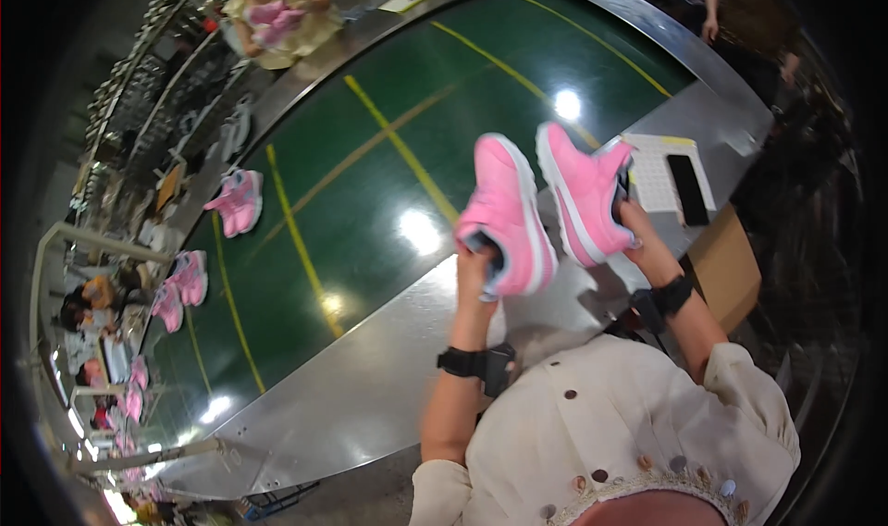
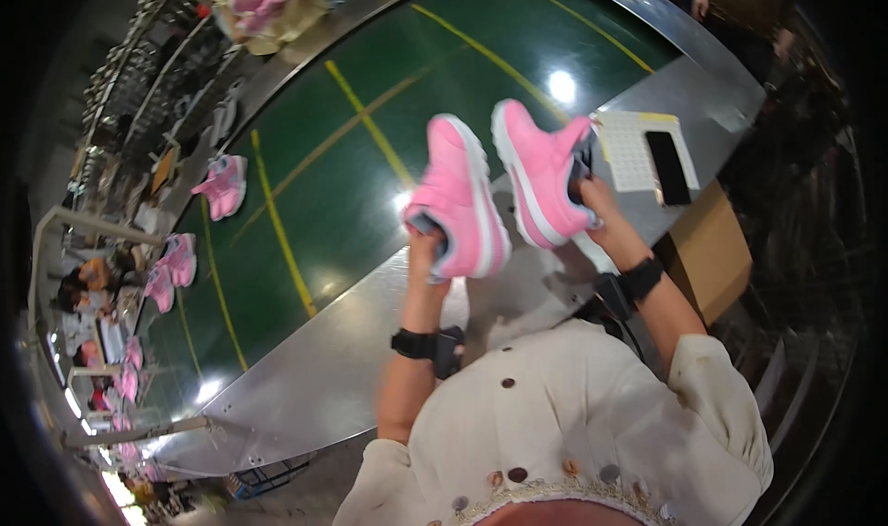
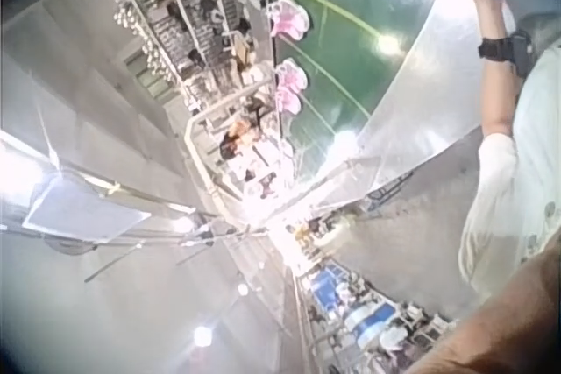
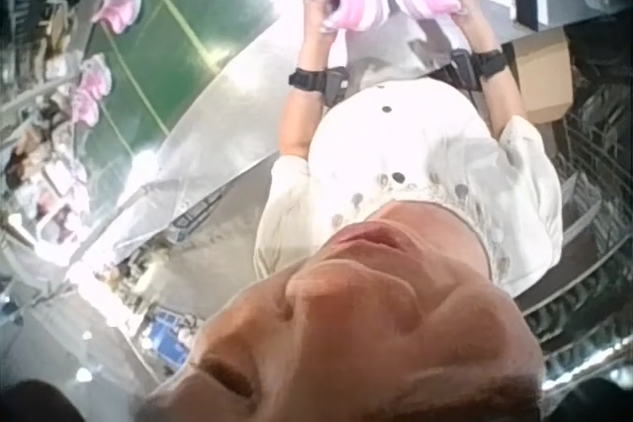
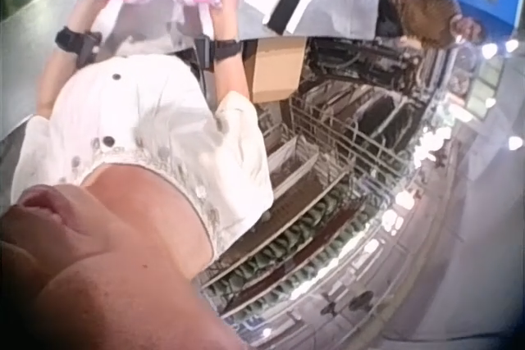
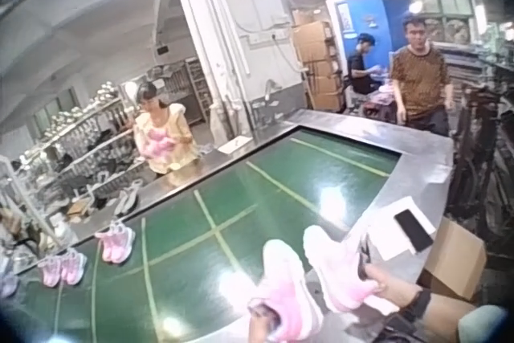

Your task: Inspecting pairs of pink children's shoes and using a small tool to trim excess threads.

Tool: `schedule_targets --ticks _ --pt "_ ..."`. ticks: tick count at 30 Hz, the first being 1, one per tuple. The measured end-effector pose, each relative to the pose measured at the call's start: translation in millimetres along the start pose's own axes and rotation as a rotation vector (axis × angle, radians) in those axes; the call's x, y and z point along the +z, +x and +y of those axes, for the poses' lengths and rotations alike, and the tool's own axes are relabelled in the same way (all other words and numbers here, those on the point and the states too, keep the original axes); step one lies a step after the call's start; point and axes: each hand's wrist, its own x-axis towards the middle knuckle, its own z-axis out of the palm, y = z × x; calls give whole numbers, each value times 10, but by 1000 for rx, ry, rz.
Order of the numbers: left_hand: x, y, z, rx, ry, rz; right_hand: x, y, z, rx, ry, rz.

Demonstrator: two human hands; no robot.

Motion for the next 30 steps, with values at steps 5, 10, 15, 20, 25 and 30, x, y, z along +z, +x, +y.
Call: schedule_targets --ticks 5,10,15,20,25,30 --pt "-169 -98 -432 248 996 274 -42 127 265 -153 -613 54" --pt "-156 -170 -511 428 1360 124 -46 -40 285 -90 -459 -148" --pt "-86 -194 -369 671 1427 103 51 -364 21 -242 -963 170" --pt "-102 -98 -257 234 1187 90 657 -610 171 -810 -1157 -477" --pt "-89 41 -14 -118 455 8 898 -562 273 -571 -1635 -684" --pt "49 281 108 260 673 50 870 -570 370 -692 -1536 -617"
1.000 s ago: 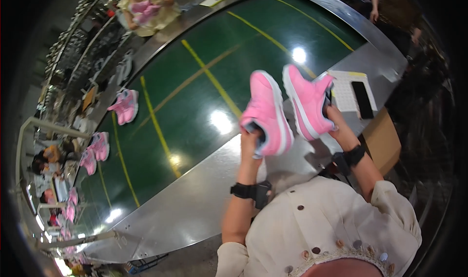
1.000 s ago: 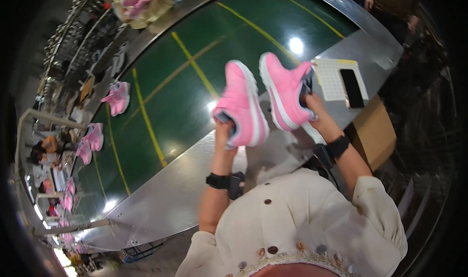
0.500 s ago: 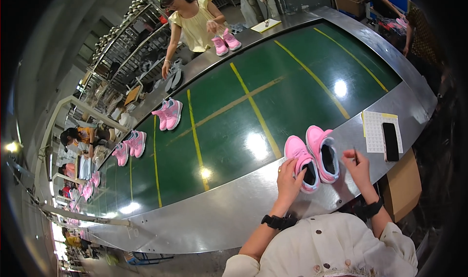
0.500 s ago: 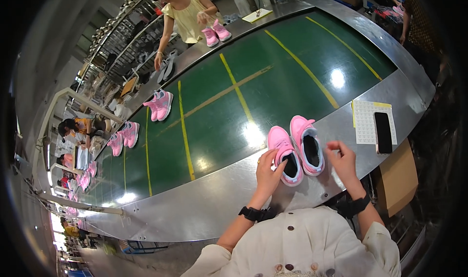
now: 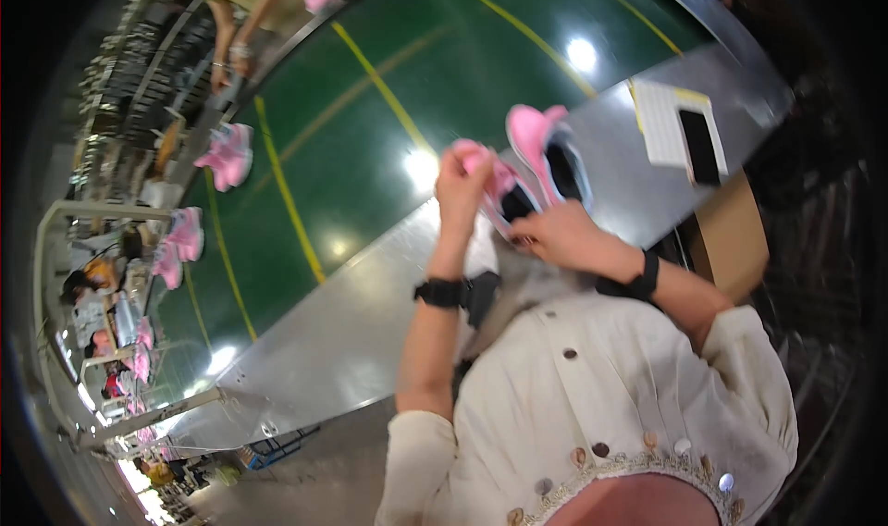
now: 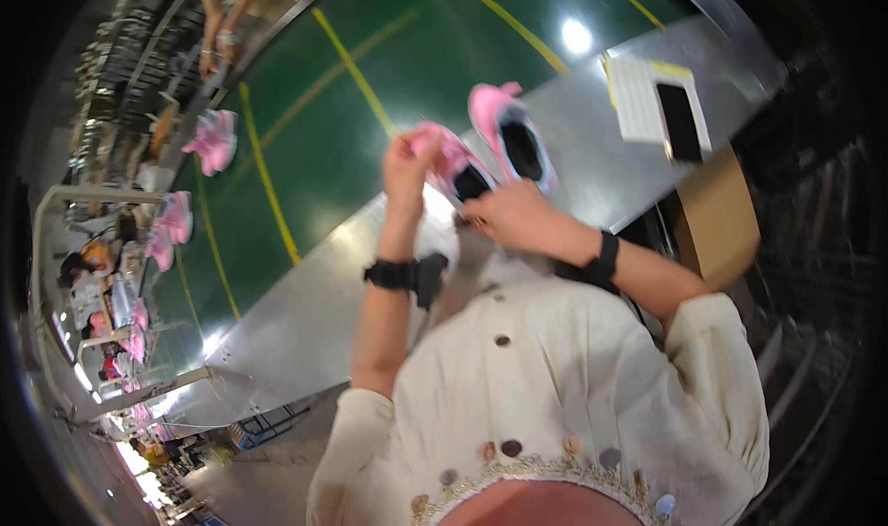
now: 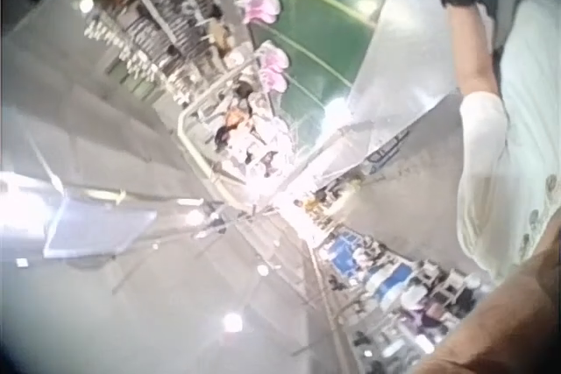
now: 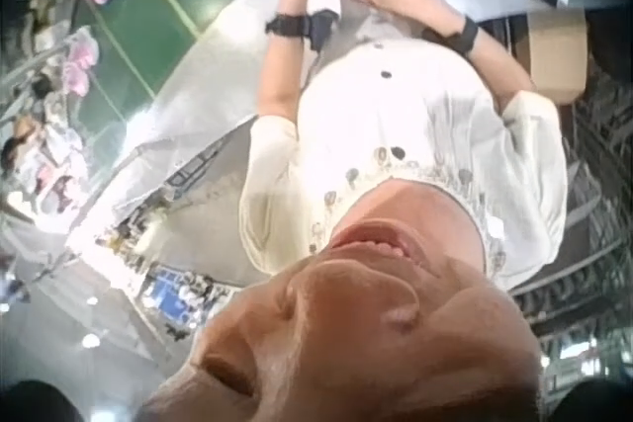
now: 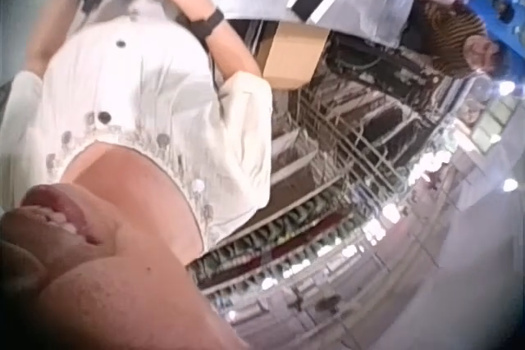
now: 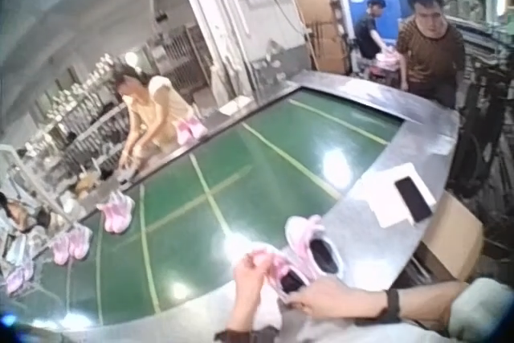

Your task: Inspecting pairs of pink children's shoes and using a small tool to trim excess threads.

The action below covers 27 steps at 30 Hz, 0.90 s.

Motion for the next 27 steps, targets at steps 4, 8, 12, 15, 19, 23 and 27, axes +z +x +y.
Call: schedule_targets --ticks 4,8,12,15,19,23,27 --pt "10 -208 -17 273 260 -246 13 -54 -20 -5 18 77" --pt "-20 -382 -25 475 737 -210 -27 -21 -32 0 90 36" --pt "-5 -226 30 399 785 -75 -46 -21 -53 -17 115 6" --pt "-110 113 156 238 905 -280 -50 -67 -59 -4 154 -48" --pt "-208 587 258 208 887 -554 -56 -109 -8 5 168 10" --pt "-216 852 242 -286 591 -717 -30 -86 16 30 199 -21" --pt "-222 817 197 -359 530 -717 -95 -73 -46 8 205 -44"
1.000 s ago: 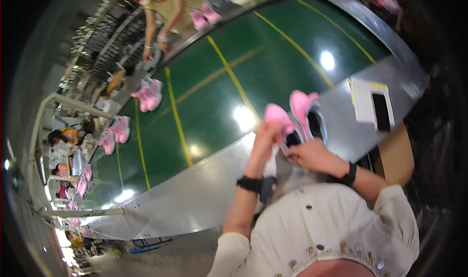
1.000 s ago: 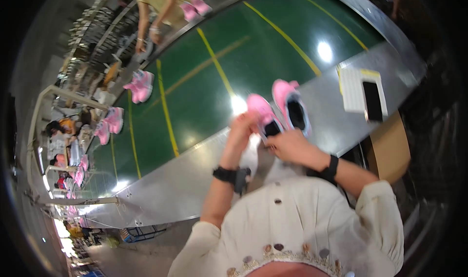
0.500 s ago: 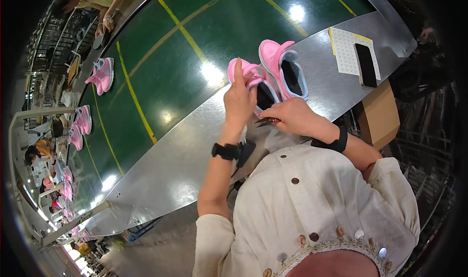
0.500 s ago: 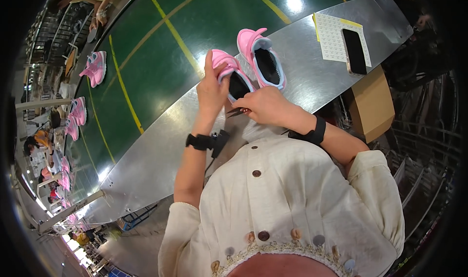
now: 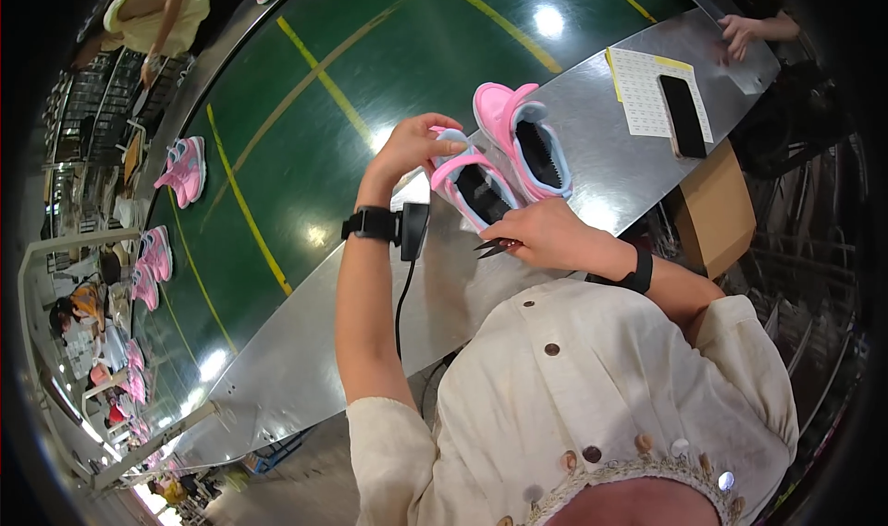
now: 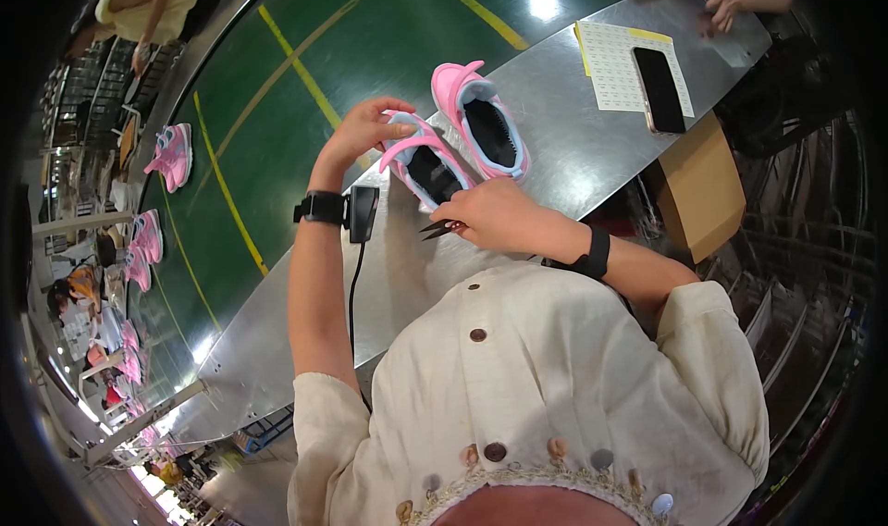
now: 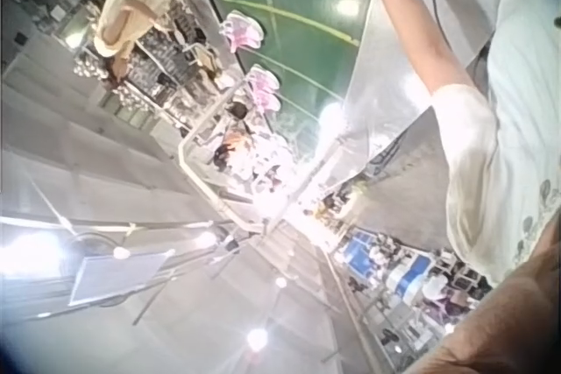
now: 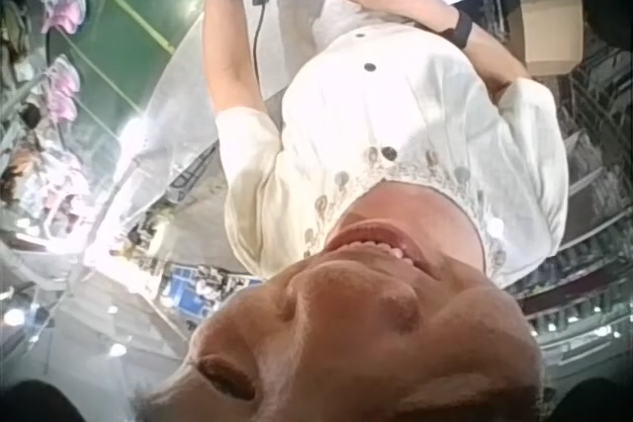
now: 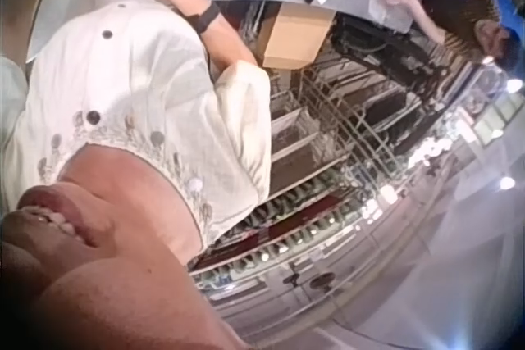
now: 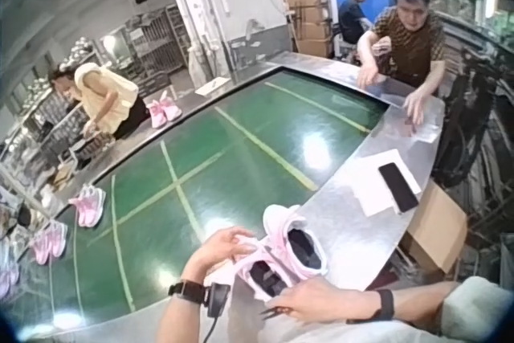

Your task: Inspecting pairs of pink children's shoes and using a small tool to trim excess threads.

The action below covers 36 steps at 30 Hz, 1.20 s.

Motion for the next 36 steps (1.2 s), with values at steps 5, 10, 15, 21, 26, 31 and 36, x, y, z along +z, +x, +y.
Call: schedule_targets --ticks 5,10,15,21,26,31,36 --pt "161 -226 19 146 -86 103 -366 -217 -58 91 249 64" --pt "208 -259 304 189 -124 63 -764 -342 219 381 -147 399" --pt "536 39 626 373 295 270 -859 -216 472 381 -250 318" --pt "640 313 628 210 353 275 -671 -133 600 375 -176 419" --pt "580 394 542 106 33 219 -478 -132 646 370 -46 548" --pt "549 425 601 29 -89 171 -394 -22 694 355 -55 573" --pt "530 448 623 -11 -78 127 -363 32 700 350 -34 618"
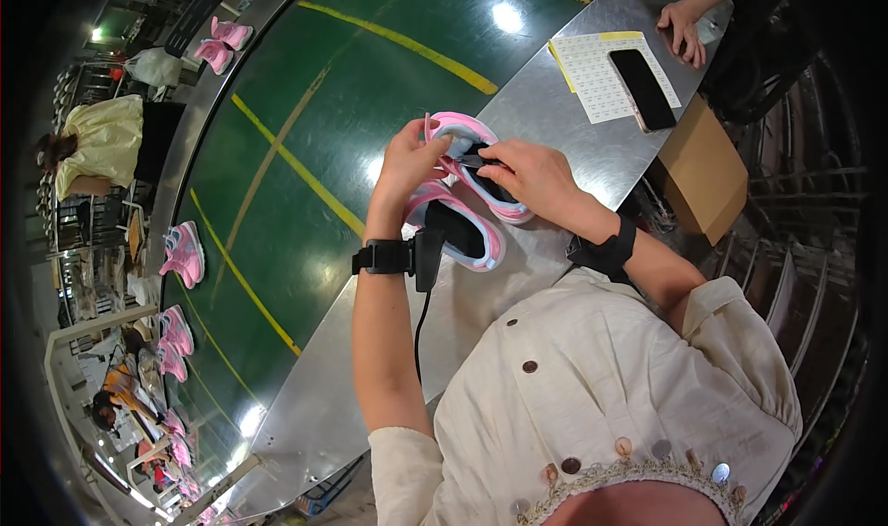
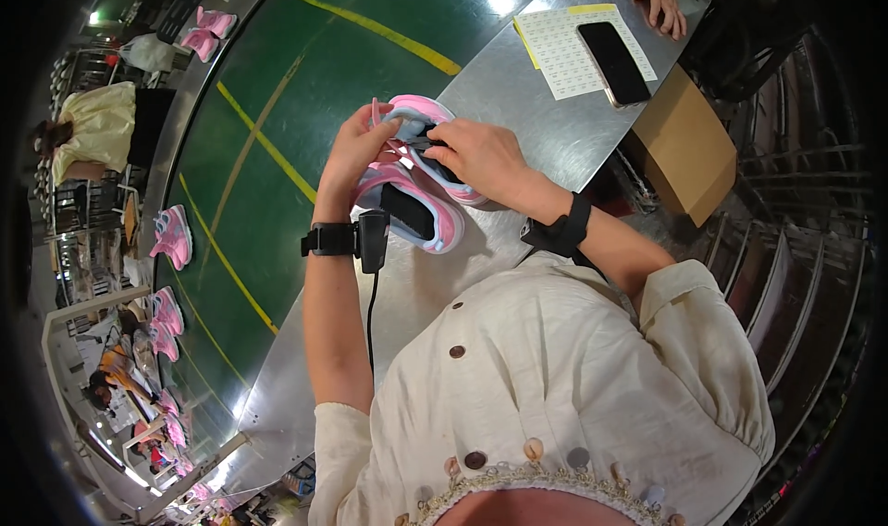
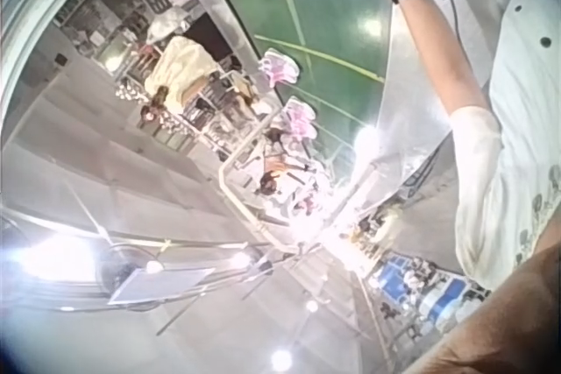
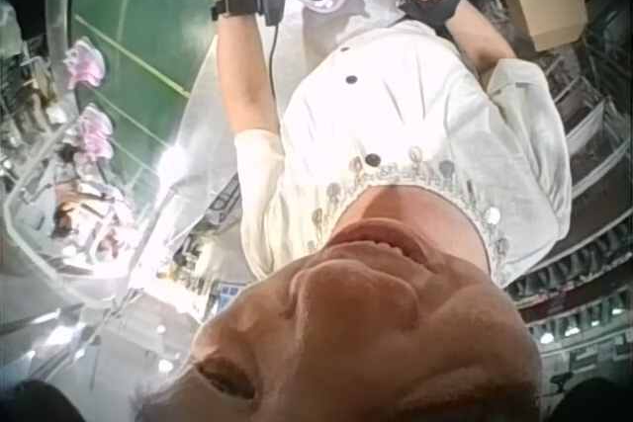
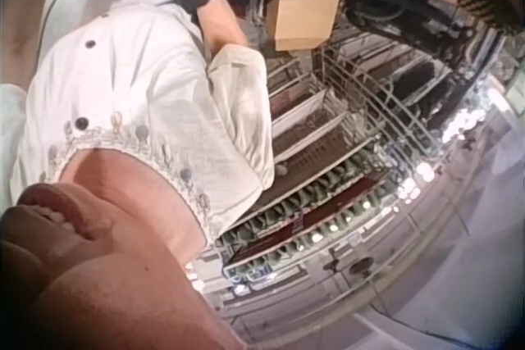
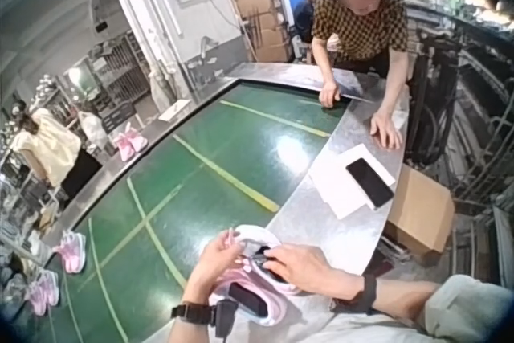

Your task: Inspecting pairs of pink children's shoes and using a small tool to trim excess threads.

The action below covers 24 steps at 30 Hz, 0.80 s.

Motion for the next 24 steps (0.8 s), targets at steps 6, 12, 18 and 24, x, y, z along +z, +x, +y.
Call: schedule_targets --ticks 6,12,18,24 --pt "5 32 -35 5 -11 5 90 21 8 -46 -50 60" --pt "8 45 -16 3 -32 -9 8 26 69 133 318 -73" --pt "13 76 -44 0 -100 -40 -42 296 182 189 324 54" --pt "34 169 -196 57 -261 45 182 647 350 157 581 -1"
